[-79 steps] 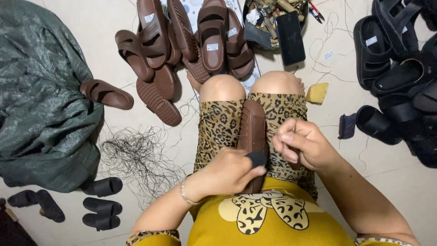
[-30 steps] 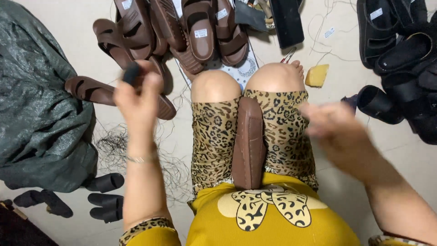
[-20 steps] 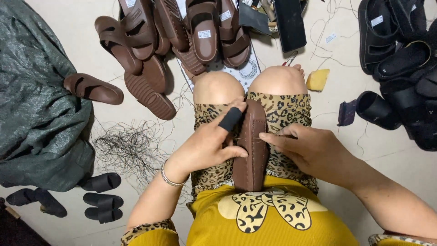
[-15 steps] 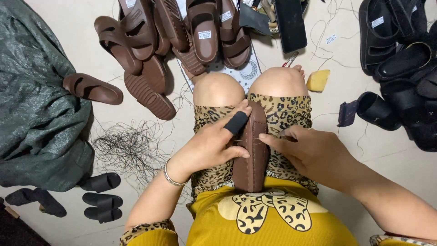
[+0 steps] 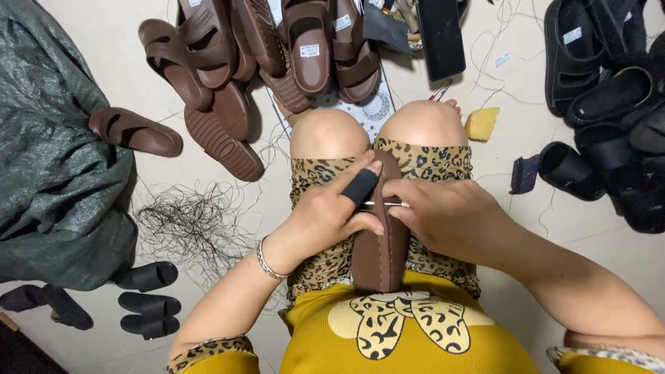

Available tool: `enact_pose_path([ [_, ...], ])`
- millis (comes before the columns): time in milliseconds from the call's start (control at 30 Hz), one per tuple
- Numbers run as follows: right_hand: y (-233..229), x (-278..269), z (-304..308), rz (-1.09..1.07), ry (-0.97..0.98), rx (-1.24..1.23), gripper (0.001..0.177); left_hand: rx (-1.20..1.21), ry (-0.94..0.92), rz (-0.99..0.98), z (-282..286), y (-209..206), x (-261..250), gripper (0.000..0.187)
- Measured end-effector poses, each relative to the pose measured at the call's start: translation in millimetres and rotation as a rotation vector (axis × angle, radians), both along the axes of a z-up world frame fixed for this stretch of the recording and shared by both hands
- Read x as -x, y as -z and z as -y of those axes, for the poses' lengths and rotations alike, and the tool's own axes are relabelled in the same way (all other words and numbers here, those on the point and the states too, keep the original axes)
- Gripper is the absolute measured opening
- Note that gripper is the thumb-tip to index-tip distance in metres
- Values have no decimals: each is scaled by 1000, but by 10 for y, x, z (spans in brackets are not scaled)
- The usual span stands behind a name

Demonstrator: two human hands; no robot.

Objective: Hand-sewing the upper straps of sandals to the soles using a needle and thread.

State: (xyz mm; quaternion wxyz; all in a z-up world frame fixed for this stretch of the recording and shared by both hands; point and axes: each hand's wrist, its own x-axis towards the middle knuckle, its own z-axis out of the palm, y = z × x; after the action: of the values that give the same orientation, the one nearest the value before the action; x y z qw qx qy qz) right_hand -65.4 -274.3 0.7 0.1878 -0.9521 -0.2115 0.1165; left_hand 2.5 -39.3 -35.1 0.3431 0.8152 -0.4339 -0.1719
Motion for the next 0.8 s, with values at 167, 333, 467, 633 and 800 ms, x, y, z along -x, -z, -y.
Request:
enact_pose_path([
  [167,145,186,127,-46,195,-387,36,23,-134,143,-240,207,200,39],
  [333,140,231,101,-77,246,-438,37,795,-93,-1190,-132,-237,43,12],
  [467,129,307,35,-19,344,-391,41,263,-200,-577,-3,-239,-13,14],
  [633,-213,217,453,-337,275,-94,40,150,-183,-447,-19,-315,239,27],
  [800,-130,553,1307,-657,496,-290,66,138,-322,-270,-194,-328,107,37],
])
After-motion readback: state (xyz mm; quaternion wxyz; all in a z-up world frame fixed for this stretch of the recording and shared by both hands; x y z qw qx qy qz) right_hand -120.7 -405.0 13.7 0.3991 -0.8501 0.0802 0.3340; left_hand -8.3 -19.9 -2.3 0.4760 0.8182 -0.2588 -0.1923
